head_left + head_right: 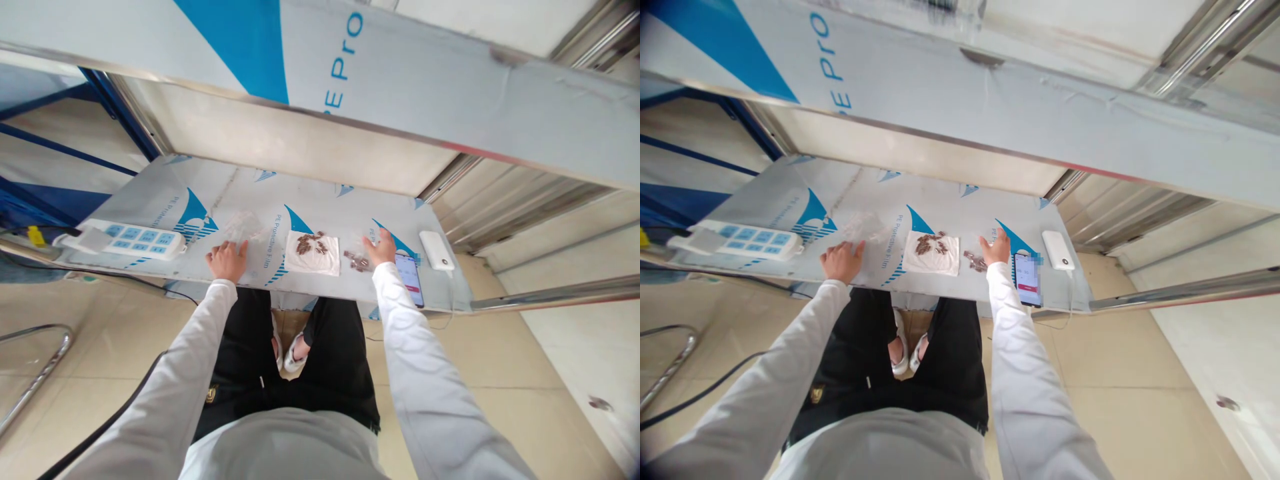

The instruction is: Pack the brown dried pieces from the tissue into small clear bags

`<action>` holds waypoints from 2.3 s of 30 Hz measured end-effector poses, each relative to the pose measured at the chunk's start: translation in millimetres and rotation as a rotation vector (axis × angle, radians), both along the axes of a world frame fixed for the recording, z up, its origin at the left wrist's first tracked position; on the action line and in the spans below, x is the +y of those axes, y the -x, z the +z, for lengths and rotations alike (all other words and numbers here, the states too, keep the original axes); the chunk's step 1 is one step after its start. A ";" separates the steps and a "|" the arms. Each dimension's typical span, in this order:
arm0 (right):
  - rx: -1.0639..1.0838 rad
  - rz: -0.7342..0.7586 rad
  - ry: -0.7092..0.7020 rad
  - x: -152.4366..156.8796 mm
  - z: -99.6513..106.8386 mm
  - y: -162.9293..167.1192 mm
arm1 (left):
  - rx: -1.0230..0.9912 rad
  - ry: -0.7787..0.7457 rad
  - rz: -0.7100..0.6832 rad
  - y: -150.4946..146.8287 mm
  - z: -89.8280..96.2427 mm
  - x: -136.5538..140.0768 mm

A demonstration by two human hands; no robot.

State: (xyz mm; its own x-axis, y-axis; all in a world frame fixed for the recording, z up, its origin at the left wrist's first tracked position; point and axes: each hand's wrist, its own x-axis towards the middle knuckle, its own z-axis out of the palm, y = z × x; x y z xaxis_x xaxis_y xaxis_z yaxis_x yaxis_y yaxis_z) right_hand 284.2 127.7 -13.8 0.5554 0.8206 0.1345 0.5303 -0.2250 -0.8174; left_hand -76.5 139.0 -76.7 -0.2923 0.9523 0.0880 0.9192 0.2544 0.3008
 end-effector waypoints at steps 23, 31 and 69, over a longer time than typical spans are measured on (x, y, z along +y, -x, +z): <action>0.677 0.515 0.035 -96.7 19.9 162.7 | -1.597 -0.159 -0.100 -63.1 57.6 -98.3; 0.389 0.373 -0.047 -118.2 27.1 160.7 | -1.157 -0.359 0.097 -69.5 69.0 -134.9; 0.357 0.522 0.100 -170.8 -23.4 143.5 | -0.891 0.191 -0.448 -63.8 63.0 -157.5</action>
State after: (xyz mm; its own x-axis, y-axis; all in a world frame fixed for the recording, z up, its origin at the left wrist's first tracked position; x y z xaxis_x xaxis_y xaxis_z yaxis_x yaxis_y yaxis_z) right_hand 140.8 -43.1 -37.2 0.0760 0.9942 -0.0766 0.2901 -0.0955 -0.9522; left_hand -12.7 -18.4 -13.7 0.2104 0.9656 -0.1529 0.4031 0.0568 0.9134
